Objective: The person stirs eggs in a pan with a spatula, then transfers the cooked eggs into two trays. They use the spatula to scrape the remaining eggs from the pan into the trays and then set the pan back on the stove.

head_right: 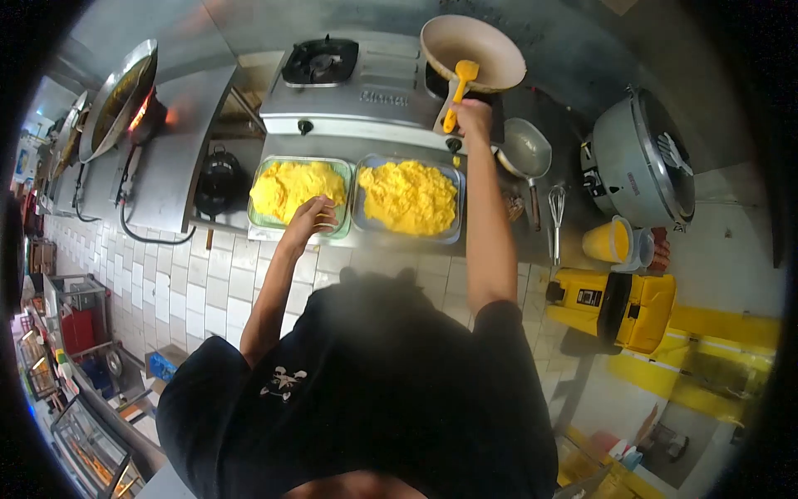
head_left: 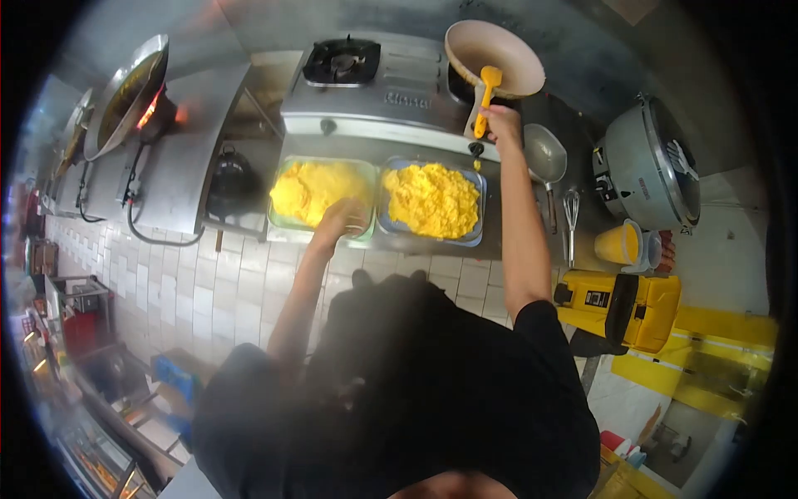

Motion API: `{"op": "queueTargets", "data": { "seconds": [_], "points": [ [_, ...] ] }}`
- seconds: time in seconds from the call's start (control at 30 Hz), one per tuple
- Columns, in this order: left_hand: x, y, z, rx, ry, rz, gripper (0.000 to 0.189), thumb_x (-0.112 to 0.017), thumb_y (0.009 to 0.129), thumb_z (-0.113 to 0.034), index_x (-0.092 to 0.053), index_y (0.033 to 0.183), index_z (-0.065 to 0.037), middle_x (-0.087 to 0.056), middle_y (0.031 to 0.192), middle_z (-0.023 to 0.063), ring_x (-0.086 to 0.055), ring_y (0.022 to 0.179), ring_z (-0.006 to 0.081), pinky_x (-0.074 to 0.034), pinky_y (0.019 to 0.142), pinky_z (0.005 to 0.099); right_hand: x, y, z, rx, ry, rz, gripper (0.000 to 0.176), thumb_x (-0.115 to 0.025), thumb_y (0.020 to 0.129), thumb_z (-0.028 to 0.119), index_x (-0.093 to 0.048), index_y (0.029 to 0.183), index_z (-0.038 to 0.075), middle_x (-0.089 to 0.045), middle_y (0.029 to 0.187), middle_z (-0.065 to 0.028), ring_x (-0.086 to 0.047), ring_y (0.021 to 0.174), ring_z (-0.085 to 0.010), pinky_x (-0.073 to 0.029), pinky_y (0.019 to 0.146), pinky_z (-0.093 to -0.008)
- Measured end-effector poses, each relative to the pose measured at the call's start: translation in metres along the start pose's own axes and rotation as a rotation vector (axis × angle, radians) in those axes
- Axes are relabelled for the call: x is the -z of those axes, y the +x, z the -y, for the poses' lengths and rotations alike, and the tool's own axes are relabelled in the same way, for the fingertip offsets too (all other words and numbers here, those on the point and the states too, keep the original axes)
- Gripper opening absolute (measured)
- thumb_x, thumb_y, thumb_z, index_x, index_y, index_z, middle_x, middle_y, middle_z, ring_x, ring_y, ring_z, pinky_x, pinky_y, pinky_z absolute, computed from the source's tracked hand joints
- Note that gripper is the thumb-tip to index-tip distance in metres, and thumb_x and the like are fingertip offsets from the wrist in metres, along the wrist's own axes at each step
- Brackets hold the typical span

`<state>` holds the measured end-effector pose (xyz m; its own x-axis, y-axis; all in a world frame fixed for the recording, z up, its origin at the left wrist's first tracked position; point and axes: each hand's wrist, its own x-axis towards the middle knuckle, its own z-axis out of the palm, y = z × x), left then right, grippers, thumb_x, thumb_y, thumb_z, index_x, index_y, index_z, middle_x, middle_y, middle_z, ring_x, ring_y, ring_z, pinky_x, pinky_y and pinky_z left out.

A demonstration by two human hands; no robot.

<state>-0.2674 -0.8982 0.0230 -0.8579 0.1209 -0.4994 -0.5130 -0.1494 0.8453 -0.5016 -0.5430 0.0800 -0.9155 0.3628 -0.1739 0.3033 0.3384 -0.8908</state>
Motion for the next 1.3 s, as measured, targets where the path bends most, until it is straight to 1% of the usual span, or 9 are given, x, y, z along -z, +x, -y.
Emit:
{"op": "queueTargets", "data": {
  "seconds": [0.17, 0.53, 0.7, 0.8, 0.87, 0.9, 1.0, 1.2, 1.3],
  "points": [
    [0.018, -0.060, 0.031, 0.028, -0.015, 0.036, 0.038, -0.050, 0.102, -0.041, -0.062, 0.108, -0.005, -0.062, 0.087, 0.0055, -0.066, 0.081, 0.0158, -0.053, 0.071, 0.0274, 0.001, 0.004, -0.003, -0.010, -0.083, -0.006, 0.034, -0.078, 0.082, 0.024, -0.069, 0.108, 0.004, -0.067, 0.082, -0.0021, -0.054, 0.055, -0.0082, -0.031, 0.042, -0.0256],
    [0.066, -0.071, 0.086, 0.135, 0.162, 0.088, 0.035, -0.057, 0.099, -0.040, -0.060, 0.105, -0.006, -0.064, 0.085, 0.0019, -0.065, 0.077, 0.0119, -0.051, 0.070, 0.0267, 0.006, -0.011, 0.011, -0.007, -0.069, 0.012, 0.043, -0.080, 0.081, 0.037, -0.072, 0.103, 0.001, -0.069, 0.080, -0.0052, -0.062, 0.062, -0.0105, -0.038, 0.043, -0.0238],
    [0.115, -0.070, 0.091, -0.053, 0.278, -0.106, 0.033, -0.054, 0.100, -0.035, -0.062, 0.106, -0.004, -0.065, 0.082, 0.0026, -0.065, 0.074, 0.0131, -0.050, 0.067, 0.0257, 0.005, -0.080, -0.009, 0.281, 0.229, -0.392, 0.040, -0.066, 0.093, 0.042, -0.064, 0.086, 0.002, -0.058, 0.069, -0.0029, -0.054, 0.058, -0.0128, -0.041, 0.050, -0.0257],
    [0.170, -0.033, 0.121, -0.408, 0.627, -0.721, 0.036, -0.051, 0.102, -0.032, -0.063, 0.109, 0.001, -0.069, 0.086, 0.0057, -0.067, 0.079, 0.0184, -0.051, 0.073, 0.0291, -0.027, -0.204, -0.028, 0.209, 0.260, -0.028, 0.042, -0.060, 0.097, 0.036, -0.055, 0.068, 0.006, -0.051, 0.057, -0.0006, -0.047, 0.053, -0.0088, -0.037, 0.051, -0.0267],
    [0.185, -0.020, 0.090, -0.396, 0.474, -0.848, 0.038, -0.051, 0.102, -0.031, -0.062, 0.117, 0.003, -0.069, 0.097, 0.0089, -0.066, 0.089, 0.0199, -0.050, 0.080, 0.0315, -0.058, -0.257, -0.059, -0.257, 0.089, 0.504, 0.039, -0.053, 0.100, 0.041, -0.065, 0.105, 0.003, -0.066, 0.086, -0.0055, -0.065, 0.075, -0.0130, -0.045, 0.061, -0.0245],
    [0.209, 0.013, 0.107, -0.429, 0.429, -0.821, 0.039, -0.052, 0.101, -0.030, -0.061, 0.120, 0.003, -0.069, 0.101, 0.0099, -0.064, 0.093, 0.0195, -0.050, 0.081, 0.0320, -0.075, -0.273, -0.074, -0.345, 0.024, 0.716, 0.046, -0.058, 0.098, 0.042, -0.059, 0.119, 0.001, -0.065, 0.112, -0.0114, -0.067, 0.093, -0.0172, -0.049, 0.069, -0.0281],
    [0.242, 0.048, 0.110, -0.374, 0.396, -0.628, 0.042, -0.056, 0.098, -0.027, -0.059, 0.126, 0.003, -0.067, 0.109, 0.0111, -0.062, 0.098, 0.0186, -0.049, 0.083, 0.0320, -0.132, -0.300, -0.104, -0.547, 0.335, 0.619, 0.049, -0.065, 0.095, 0.032, -0.051, 0.128, 0.000, -0.051, 0.135, -0.0152, -0.059, 0.114, -0.0233, -0.048, 0.076, -0.0345],
    [0.254, 0.027, 0.049, -0.099, 0.438, -0.165, 0.056, -0.069, 0.081, -0.026, -0.058, 0.126, 0.005, -0.066, 0.109, 0.0134, -0.061, 0.100, 0.0216, -0.049, 0.086, 0.0316, -0.194, -0.295, -0.141, -0.728, 0.366, 0.357, 0.064, -0.069, 0.088, 0.030, -0.045, 0.139, 0.001, -0.059, 0.118, -0.0063, -0.061, 0.096, -0.0178, -0.046, 0.070, -0.0318],
    [0.261, 0.034, 0.056, -0.018, 0.782, -0.147, 0.068, -0.071, 0.073, -0.037, -0.057, 0.124, 0.006, -0.065, 0.111, 0.0209, -0.062, 0.102, 0.0294, -0.050, 0.089, 0.0375, -0.197, -0.293, -0.136, -0.693, 0.298, 0.312, 0.039, -0.069, 0.081, 0.026, -0.058, 0.115, 0.011, -0.054, 0.104, 0.0010, -0.053, 0.089, -0.0121, -0.040, 0.069, -0.0305]
  ]
}}
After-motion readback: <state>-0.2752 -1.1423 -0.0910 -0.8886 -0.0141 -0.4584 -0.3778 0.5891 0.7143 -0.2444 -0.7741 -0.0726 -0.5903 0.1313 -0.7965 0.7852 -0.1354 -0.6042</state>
